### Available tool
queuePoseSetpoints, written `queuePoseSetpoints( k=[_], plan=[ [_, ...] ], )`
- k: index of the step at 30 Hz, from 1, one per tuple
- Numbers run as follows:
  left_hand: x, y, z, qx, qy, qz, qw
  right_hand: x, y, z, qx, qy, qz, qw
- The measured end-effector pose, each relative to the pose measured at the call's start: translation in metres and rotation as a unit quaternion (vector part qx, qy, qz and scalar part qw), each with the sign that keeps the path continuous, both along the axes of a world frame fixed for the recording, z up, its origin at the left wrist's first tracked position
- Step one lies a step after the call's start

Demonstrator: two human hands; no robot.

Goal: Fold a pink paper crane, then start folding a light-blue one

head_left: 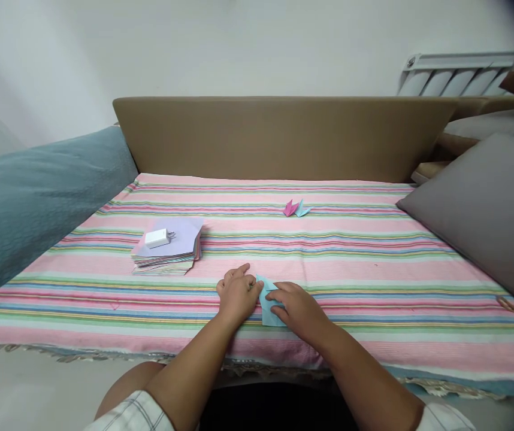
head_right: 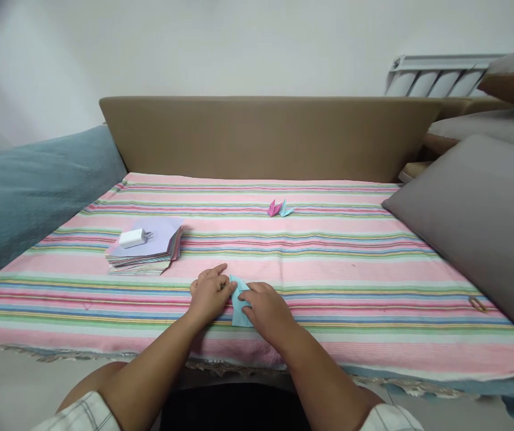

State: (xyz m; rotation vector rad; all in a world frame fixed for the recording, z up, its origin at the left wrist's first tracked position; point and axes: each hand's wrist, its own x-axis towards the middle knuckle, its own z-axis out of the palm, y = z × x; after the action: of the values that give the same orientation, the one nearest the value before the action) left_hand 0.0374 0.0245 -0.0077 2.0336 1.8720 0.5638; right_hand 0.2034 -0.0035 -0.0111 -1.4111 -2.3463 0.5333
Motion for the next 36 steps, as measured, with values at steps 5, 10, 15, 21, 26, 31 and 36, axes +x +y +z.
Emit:
queuePoseSetpoints(
  k=[5,10,15,21,26,31,36],
  plan=[
    [-0.001,0.001,0.002,-0.006,0.006,-0.007,1.0,0.001,0.0,0.002,-0.005,-0.011,0.008,1.0],
    [-0.001,0.003,0.003,-0.008,0.013,-0.01,1.0,0.001,-0.001,0.004,-0.013,-0.021,0.007,1.0],
    [-0.005,0.004,0.004,-0.013,-0.013,0.001,1.0,0.0,-0.003,0.007,-0.029,-0.031,-0.006,0.999],
    [-0.007,0.006,0.004,-0.019,-0.022,0.001,1.0,-0.002,-0.003,0.007,-0.026,-0.041,-0.004,0.999],
    [-0.009,0.006,0.001,-0.001,-0.032,-0.001,0.999,-0.002,-0.003,0.007,-0.026,-0.041,-0.003,0.999],
    [-0.01,-0.018,-0.001,0.168,-0.071,-0.068,0.981,0.002,-0.004,0.009,-0.009,0.021,0.008,1.0],
    [-0.003,-0.049,-0.003,0.274,-0.026,-0.235,0.932,0.006,-0.003,0.015,-0.028,0.088,-0.006,0.996]
  ],
)
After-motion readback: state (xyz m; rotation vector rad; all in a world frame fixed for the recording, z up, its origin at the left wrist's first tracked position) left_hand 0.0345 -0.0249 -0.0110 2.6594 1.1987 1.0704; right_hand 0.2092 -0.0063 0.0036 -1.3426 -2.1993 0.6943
